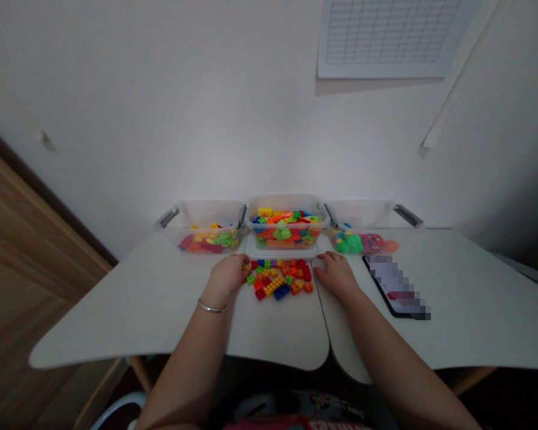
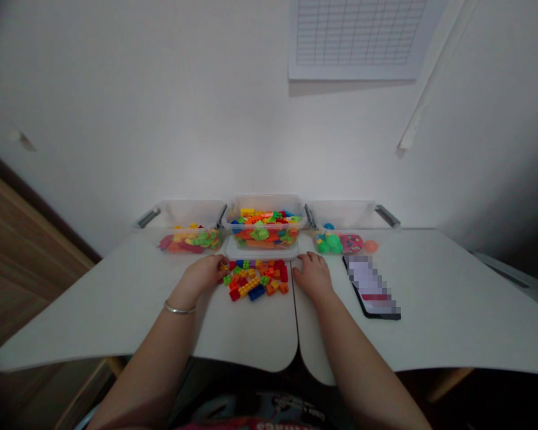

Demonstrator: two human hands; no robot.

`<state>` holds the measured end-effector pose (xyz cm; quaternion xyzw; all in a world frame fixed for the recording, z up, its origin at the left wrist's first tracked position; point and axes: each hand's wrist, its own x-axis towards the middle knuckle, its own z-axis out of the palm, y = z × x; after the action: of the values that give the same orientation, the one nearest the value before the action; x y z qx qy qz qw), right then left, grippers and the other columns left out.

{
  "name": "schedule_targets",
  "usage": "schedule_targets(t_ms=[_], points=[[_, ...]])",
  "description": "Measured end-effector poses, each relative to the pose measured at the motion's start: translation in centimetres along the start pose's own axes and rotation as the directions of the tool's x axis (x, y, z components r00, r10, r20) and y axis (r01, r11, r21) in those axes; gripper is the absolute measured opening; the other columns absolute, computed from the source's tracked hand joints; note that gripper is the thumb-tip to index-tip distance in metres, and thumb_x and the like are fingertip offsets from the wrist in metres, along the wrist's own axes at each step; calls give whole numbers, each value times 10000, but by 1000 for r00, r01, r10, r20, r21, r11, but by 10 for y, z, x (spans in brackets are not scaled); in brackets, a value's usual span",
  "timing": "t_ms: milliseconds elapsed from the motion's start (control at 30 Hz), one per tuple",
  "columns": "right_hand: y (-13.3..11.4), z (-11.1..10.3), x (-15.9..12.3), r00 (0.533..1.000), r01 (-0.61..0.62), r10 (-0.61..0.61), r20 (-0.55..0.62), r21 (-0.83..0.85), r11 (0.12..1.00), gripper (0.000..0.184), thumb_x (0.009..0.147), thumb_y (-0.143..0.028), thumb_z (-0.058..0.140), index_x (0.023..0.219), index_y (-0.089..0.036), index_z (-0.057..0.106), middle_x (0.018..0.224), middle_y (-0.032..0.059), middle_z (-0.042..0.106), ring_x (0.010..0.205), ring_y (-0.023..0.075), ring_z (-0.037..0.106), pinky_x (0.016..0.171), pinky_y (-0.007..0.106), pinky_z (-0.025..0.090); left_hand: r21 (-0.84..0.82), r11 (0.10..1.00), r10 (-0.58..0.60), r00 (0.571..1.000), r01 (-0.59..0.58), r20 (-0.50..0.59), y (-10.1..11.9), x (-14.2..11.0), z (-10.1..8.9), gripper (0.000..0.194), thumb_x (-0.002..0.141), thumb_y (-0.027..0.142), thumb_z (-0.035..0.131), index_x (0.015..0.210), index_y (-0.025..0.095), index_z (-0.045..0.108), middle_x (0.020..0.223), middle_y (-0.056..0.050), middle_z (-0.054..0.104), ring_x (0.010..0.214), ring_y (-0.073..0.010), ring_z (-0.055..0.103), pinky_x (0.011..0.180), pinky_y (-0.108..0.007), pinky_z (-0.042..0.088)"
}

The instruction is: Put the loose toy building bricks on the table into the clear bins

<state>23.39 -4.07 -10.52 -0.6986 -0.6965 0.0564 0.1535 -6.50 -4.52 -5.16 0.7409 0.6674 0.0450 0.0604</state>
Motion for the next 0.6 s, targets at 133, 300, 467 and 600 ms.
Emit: schedule_targets(t_ms=[133,300,467,600], points=[[0,-1,0,1000,7,-7,6,-5,1000,493,870,-339,537,1321,-146,580,1407,141,515,1315,303,432,1125,378,288,-12,1000,7,1000,-6,23,3,-1,-6,155,856,327,557,842,233,680,765,-28,716,739,-164,663,594,-242,407],[0,-1,0,1000,0,0,6,-14,1000,487,875,-343,533,1320,-152,582,1415,135,512,1311,295,437,1118,375,295,-211,977,-24,987,-10,-157,8,-6,-12,180,866,350,561,958,233,663,844,-17,714,705,-150,645,630,-254,451],[-1,-1,0,1000,-6,6,4,-11,1000,491,870,-339,541,1321,-148,582,1414,142,515,1309,292,439,1116,369,296,-279,922,24,760,-268,-649,19,-8,-22,231,885,334,560,1061,205,637,1031,-60,692,919,-181,634,868,-311,492],[-2,-3,0,1000,6,-5,8,-10,1000,485,871,-335,538,1313,-140,588,1406,149,519,1307,298,442,1117,374,294,-262,881,20,586,-393,-810,33,5,-32,184,848,312,621,999,216,663,1007,-50,703,996,-212,619,944,-368,463]])
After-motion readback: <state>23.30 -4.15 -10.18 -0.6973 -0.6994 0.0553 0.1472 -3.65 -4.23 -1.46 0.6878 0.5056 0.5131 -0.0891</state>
